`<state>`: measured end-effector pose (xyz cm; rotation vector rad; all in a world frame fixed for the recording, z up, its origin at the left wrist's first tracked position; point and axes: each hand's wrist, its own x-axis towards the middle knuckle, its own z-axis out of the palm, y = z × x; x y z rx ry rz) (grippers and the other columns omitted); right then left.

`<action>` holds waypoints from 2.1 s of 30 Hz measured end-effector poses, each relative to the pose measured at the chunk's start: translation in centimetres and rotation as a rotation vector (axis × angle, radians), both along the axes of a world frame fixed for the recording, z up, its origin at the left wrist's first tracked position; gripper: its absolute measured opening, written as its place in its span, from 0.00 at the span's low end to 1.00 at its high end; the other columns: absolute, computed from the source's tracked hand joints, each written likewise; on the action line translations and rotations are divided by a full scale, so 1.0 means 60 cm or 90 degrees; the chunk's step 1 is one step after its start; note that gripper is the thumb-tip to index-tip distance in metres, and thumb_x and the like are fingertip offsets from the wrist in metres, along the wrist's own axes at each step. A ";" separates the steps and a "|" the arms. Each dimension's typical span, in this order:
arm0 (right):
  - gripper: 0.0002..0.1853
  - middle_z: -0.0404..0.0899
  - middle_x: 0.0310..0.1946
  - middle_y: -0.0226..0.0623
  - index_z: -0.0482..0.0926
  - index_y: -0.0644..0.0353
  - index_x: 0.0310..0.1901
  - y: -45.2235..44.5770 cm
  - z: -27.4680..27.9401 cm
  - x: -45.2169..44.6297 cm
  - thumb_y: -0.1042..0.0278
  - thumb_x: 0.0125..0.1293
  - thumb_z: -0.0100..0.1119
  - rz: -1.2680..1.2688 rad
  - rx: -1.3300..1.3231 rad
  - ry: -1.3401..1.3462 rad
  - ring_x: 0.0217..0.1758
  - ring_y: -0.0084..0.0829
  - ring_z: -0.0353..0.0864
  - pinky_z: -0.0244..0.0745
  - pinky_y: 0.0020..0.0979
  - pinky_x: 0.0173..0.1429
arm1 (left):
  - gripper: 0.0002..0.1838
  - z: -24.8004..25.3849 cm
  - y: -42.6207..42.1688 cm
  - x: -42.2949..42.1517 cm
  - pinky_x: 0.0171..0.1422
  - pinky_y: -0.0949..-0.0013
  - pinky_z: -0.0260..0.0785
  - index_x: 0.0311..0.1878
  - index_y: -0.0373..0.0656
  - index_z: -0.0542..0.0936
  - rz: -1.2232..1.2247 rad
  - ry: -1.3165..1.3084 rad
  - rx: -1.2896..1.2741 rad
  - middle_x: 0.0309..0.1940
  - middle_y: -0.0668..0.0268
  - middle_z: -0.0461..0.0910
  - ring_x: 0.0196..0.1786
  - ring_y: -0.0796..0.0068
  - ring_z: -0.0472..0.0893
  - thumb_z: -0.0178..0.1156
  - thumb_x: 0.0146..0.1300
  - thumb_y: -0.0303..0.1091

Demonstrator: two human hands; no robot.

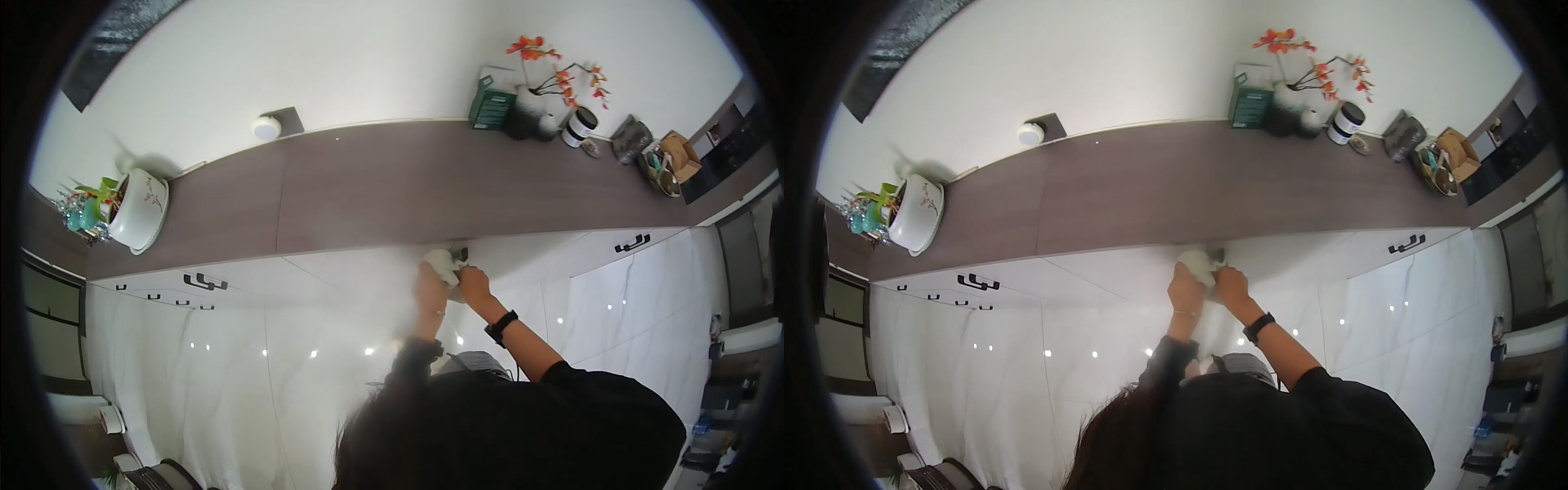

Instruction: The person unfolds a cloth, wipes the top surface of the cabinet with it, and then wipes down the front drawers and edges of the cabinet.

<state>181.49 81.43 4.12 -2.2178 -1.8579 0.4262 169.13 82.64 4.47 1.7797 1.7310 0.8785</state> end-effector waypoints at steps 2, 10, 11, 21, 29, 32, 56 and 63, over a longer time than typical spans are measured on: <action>0.12 0.81 0.31 0.48 0.83 0.58 0.31 -0.007 0.006 -0.006 0.58 0.56 0.58 -0.001 -0.008 -0.008 0.37 0.49 0.82 0.78 0.45 0.41 | 0.23 -0.027 -0.007 0.006 0.41 0.52 0.73 0.51 0.34 0.67 0.018 0.057 0.065 0.42 0.49 0.78 0.38 0.47 0.80 0.58 0.51 0.28; 0.17 0.82 0.39 0.47 0.83 0.60 0.37 -0.097 0.028 -0.019 0.55 0.61 0.53 0.173 -0.190 -0.018 0.43 0.49 0.81 0.76 0.44 0.44 | 0.16 -0.036 -0.120 -0.088 0.45 0.54 0.71 0.48 0.36 0.73 -0.190 0.251 -0.034 0.39 0.53 0.78 0.42 0.52 0.79 0.54 0.58 0.32; 0.18 0.82 0.39 0.48 0.83 0.60 0.37 -0.136 -0.009 -0.022 0.53 0.62 0.52 0.221 -0.180 -0.011 0.43 0.49 0.81 0.76 0.45 0.45 | 0.15 -0.059 -0.150 -0.116 0.44 0.54 0.71 0.47 0.37 0.75 -0.229 0.294 -0.057 0.38 0.53 0.79 0.42 0.52 0.79 0.53 0.57 0.32; 0.33 0.80 0.49 0.49 0.77 0.66 0.52 -0.333 -0.107 -0.118 0.43 0.56 0.62 0.111 -0.337 0.464 0.53 0.43 0.78 0.71 0.37 0.57 | 0.18 -0.158 -0.360 -0.363 0.55 0.55 0.71 0.52 0.40 0.74 -0.105 0.180 -0.152 0.42 0.51 0.79 0.49 0.51 0.77 0.53 0.56 0.29; 0.32 0.82 0.43 0.39 0.77 0.67 0.53 -0.353 -0.027 -0.244 0.47 0.55 0.66 0.219 -0.413 0.495 0.44 0.31 0.80 0.74 0.32 0.50 | 0.12 -0.061 -0.335 -0.540 0.46 0.54 0.72 0.34 0.38 0.73 -0.010 0.103 -0.063 0.33 0.50 0.79 0.38 0.48 0.78 0.62 0.49 0.32; 0.29 0.82 0.40 0.39 0.78 0.67 0.50 -0.319 -0.014 -0.339 0.49 0.57 0.65 0.189 -0.458 0.357 0.39 0.31 0.81 0.75 0.30 0.46 | 0.14 0.010 -0.343 -0.634 0.38 0.54 0.73 0.38 0.38 0.72 0.019 0.148 -0.084 0.25 0.52 0.78 0.31 0.50 0.79 0.62 0.48 0.30; 0.16 0.79 0.44 0.36 0.74 0.66 0.53 0.094 0.097 -0.361 0.72 0.65 0.52 -0.249 -0.182 1.438 0.50 0.23 0.77 0.72 0.26 0.54 | 0.06 0.013 0.155 -0.521 0.44 0.64 0.76 0.37 0.38 0.73 0.139 -0.907 -0.142 0.36 0.61 0.77 0.39 0.65 0.78 0.48 0.63 0.30; 0.18 0.78 0.50 0.43 0.73 0.70 0.53 0.075 0.050 -0.382 0.78 0.60 0.55 -0.072 0.021 0.778 0.53 0.30 0.77 0.71 0.28 0.55 | 0.09 -0.219 0.160 -0.524 0.47 0.69 0.71 0.43 0.38 0.74 0.154 -0.838 -0.186 0.36 0.64 0.76 0.42 0.74 0.75 0.54 0.60 0.26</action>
